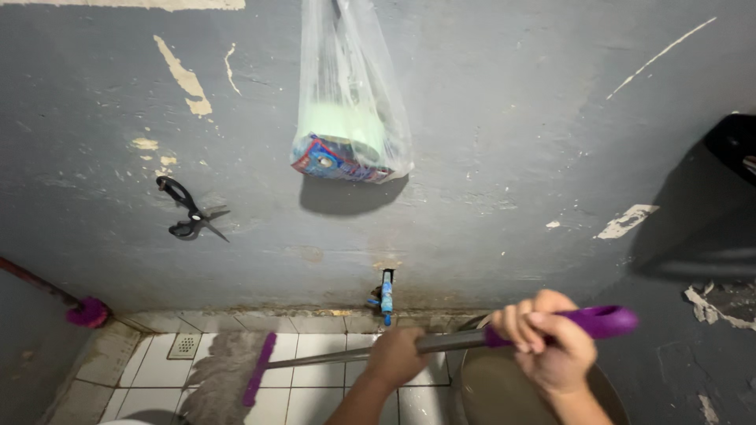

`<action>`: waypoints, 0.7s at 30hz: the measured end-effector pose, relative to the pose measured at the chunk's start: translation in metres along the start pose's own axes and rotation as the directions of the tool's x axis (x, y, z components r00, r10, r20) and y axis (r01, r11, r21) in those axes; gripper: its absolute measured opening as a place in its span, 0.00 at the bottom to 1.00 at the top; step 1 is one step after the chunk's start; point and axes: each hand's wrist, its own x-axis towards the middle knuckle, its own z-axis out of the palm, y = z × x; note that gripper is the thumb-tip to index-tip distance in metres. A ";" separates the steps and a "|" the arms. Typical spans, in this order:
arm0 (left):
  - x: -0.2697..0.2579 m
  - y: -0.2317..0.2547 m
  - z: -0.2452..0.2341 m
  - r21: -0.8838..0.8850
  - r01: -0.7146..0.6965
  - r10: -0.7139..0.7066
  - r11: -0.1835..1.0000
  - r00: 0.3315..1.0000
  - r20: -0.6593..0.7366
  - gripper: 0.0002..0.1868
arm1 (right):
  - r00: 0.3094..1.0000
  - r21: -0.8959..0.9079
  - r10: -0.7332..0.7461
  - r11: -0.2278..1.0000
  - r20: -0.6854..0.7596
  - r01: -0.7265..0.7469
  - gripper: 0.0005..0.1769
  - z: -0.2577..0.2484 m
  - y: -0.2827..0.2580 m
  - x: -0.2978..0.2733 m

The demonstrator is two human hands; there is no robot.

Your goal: The person cleans the floor by hand using a mop, dipping the mop head into a bucket of water and repeatedly wiping the tiled surface.

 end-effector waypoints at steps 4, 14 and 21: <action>-0.002 -0.046 -0.009 0.061 0.010 -0.007 0.998 0.999 -0.043 0.13 | 0.999 -0.013 0.049 0.999 -0.001 -0.049 0.14 0.009 0.042 -0.002; -0.038 -0.173 -0.035 -0.004 0.139 -0.138 0.990 0.981 -0.135 0.09 | 0.981 0.042 0.194 0.980 0.026 -0.195 0.10 0.054 0.150 -0.033; -0.046 -0.194 -0.013 -0.065 0.115 -0.124 0.991 0.976 -0.176 0.11 | 0.974 0.115 0.226 0.968 -0.022 -0.222 0.09 0.041 0.170 -0.059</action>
